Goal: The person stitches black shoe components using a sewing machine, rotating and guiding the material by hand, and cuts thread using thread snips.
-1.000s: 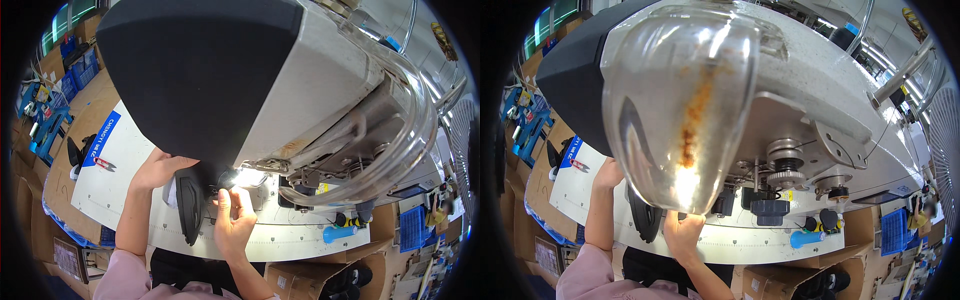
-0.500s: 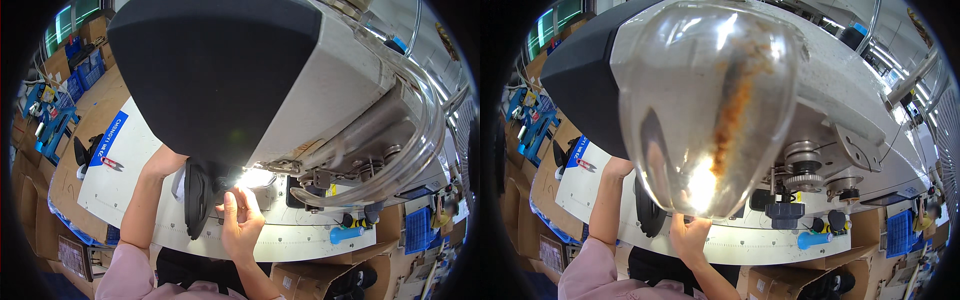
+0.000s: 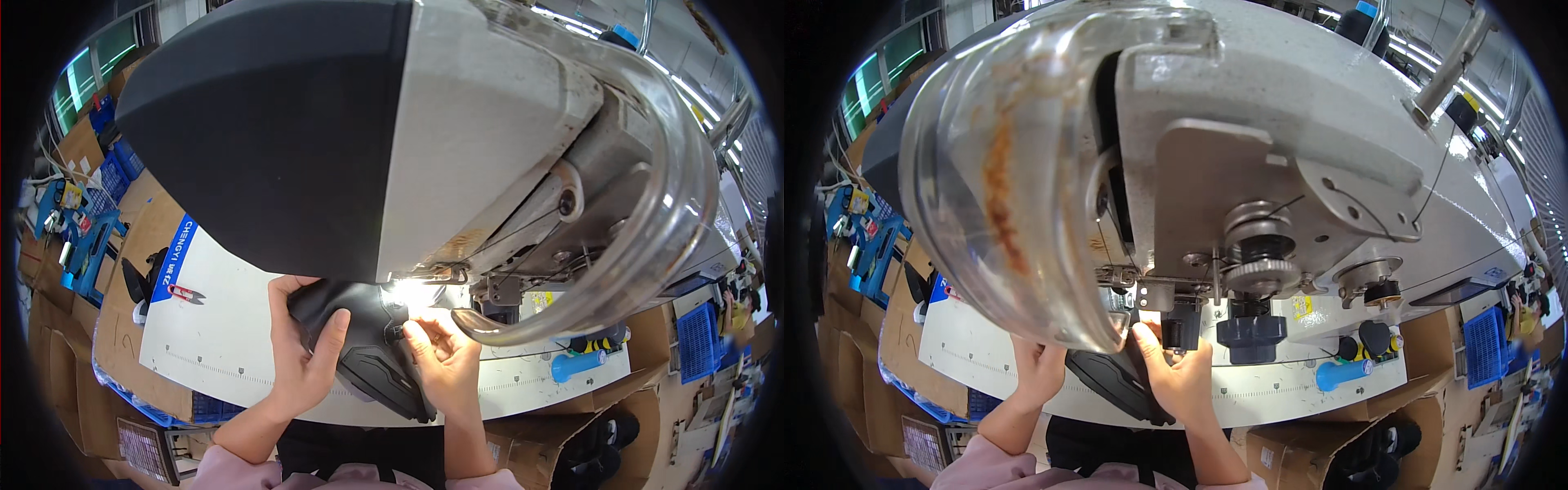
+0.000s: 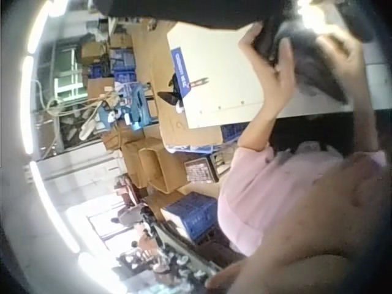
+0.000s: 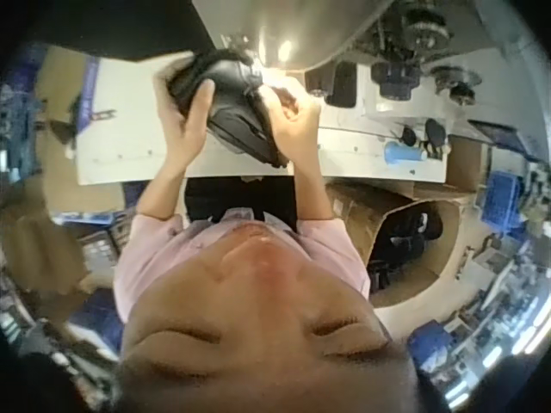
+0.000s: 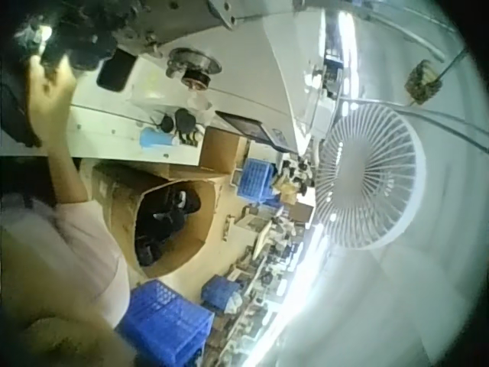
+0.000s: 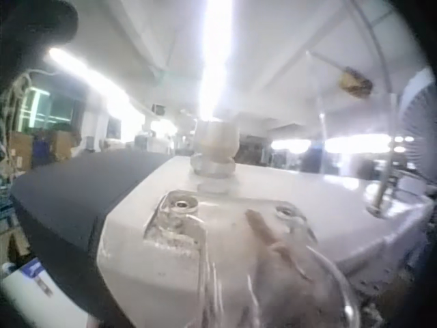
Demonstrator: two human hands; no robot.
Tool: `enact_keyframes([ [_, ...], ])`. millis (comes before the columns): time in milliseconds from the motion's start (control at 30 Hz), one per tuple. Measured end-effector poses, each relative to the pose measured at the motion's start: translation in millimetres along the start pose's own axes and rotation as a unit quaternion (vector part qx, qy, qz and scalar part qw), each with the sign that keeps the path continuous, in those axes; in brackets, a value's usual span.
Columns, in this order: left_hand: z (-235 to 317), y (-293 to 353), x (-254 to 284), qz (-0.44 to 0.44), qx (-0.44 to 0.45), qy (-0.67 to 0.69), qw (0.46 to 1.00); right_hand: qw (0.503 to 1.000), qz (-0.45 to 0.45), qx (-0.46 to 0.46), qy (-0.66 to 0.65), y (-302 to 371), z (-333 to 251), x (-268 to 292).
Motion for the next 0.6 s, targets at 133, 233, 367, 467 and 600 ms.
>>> enact_keyframes([
  [133,8,-4,-2,-0.003,0.013,0.002,1.000,1.000,-0.008,0.018,-0.003,-3,5,4],
  [233,32,-5,8,-0.011,0.028,-0.054,0.998,1.000,-0.015,-0.004,-0.012,-7,12,6],
  [367,94,1,22,0.058,-0.132,-0.220,0.965,0.989,-0.122,0.010,0.088,-8,17,-4],
  [467,79,-28,-22,-0.039,-0.147,-0.240,0.959,0.995,-0.104,-0.001,0.008,-3,13,-9],
  [600,33,-28,-17,-0.060,-0.032,-0.214,0.975,0.996,-0.075,0.011,-0.039,-1,22,-4],
])
Point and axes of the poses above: each hand's wrist, its own y-axis away from the middle knuckle, its own x-axis out of the back of the hand, z = x × y, the point moved 7 cm from there along -y, towards the middle knuckle, and after that the axes turned 6 degrees about y, right-handed, at the moved point
